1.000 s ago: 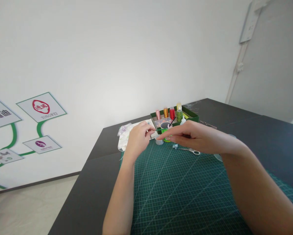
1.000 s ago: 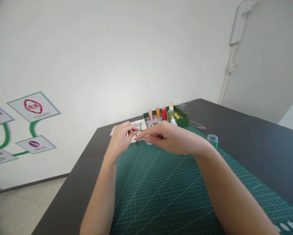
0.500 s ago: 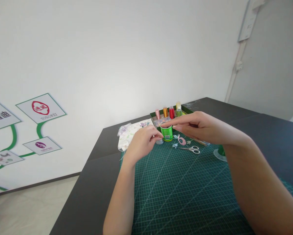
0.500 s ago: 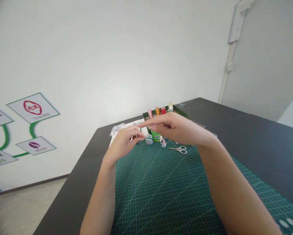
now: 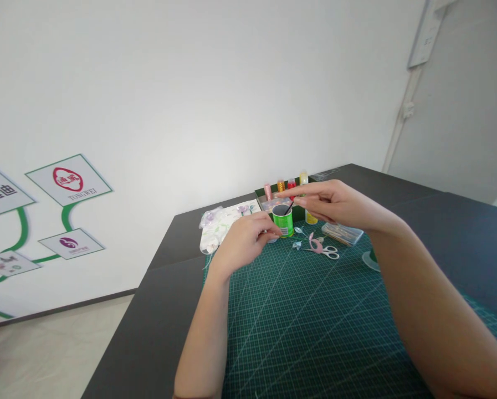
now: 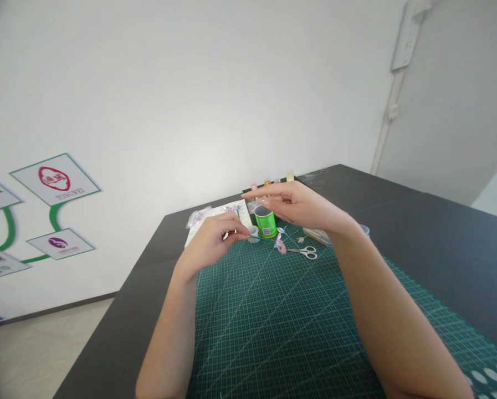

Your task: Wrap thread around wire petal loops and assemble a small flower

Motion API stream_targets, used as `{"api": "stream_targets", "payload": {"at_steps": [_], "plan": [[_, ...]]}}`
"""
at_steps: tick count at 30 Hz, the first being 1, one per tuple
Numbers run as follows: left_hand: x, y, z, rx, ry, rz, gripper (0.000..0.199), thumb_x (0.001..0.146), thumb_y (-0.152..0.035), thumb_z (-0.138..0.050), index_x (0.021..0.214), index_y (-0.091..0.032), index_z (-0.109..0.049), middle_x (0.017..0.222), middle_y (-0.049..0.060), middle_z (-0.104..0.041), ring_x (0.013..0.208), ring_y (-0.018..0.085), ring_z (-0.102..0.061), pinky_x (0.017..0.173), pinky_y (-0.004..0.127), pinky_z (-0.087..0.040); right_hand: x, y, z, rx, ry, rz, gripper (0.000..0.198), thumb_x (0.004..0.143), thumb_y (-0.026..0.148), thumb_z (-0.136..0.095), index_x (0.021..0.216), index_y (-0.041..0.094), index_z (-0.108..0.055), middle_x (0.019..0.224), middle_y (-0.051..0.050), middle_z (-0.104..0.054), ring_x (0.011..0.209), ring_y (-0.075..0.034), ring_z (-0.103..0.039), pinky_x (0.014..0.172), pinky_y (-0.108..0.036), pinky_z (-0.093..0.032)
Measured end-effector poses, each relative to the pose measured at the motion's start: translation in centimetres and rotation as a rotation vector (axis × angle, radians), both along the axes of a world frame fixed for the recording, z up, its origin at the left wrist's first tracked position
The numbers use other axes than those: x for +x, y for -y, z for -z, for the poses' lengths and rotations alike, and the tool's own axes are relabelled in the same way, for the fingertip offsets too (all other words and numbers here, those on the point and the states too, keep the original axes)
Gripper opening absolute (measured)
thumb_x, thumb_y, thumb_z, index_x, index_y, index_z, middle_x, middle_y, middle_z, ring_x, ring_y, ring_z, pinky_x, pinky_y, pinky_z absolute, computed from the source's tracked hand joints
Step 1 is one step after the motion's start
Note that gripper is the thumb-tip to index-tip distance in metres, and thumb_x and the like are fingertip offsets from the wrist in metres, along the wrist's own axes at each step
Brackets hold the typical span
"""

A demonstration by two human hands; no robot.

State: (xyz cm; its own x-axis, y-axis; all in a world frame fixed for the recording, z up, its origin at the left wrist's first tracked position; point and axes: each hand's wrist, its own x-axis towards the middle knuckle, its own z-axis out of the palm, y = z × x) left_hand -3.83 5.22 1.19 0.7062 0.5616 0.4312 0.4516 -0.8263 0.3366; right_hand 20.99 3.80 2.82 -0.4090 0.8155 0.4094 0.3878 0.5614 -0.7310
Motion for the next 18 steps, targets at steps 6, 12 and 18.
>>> {"api": "stream_targets", "payload": {"at_steps": [6, 12, 18], "plan": [[-0.2, 0.3, -0.3, -0.022, 0.092, 0.053, 0.015, 0.096, -0.015, -0.066, 0.089, -0.023, -0.076, 0.089, 0.002, -0.074, 0.084, 0.016, -0.067, 0.077, 0.030, -0.051, 0.0, -0.8, 0.4, -0.028, 0.012, 0.022, 0.042, 0.101, 0.034, -0.056, 0.135, 0.016, -0.071, 0.054, 0.005, -0.046, 0.047, -0.008, -0.030, 0.046, -0.026, -0.021], [-0.4, 1.0, -0.7, -0.079, 0.197, 0.031, 0.011, 0.094, -0.018, -0.069, 0.090, -0.025, -0.077, 0.089, 0.002, -0.073, 0.078, 0.015, -0.066, 0.070, 0.028, -0.051, -0.3, -1.6, 1.2, -0.052, 0.026, -0.006, 0.042, 0.100, 0.037, -0.058, 0.135, 0.018, -0.071, 0.052, 0.008, -0.036, 0.048, -0.009, -0.029, 0.046, -0.025, -0.020], [-0.4, 1.4, -1.0, -0.050, 0.289, -0.021, 0.010, 0.095, -0.023, -0.070, 0.089, -0.024, -0.078, 0.089, 0.004, -0.073, 0.077, 0.014, -0.064, 0.066, 0.028, -0.050, -1.0, -2.3, 2.0, -0.113, 0.033, -0.041, 0.041, 0.101, 0.039, -0.056, 0.135, 0.020, -0.070, 0.054, 0.008, -0.036, 0.048, -0.009, -0.026, 0.046, -0.025, -0.019]]}}
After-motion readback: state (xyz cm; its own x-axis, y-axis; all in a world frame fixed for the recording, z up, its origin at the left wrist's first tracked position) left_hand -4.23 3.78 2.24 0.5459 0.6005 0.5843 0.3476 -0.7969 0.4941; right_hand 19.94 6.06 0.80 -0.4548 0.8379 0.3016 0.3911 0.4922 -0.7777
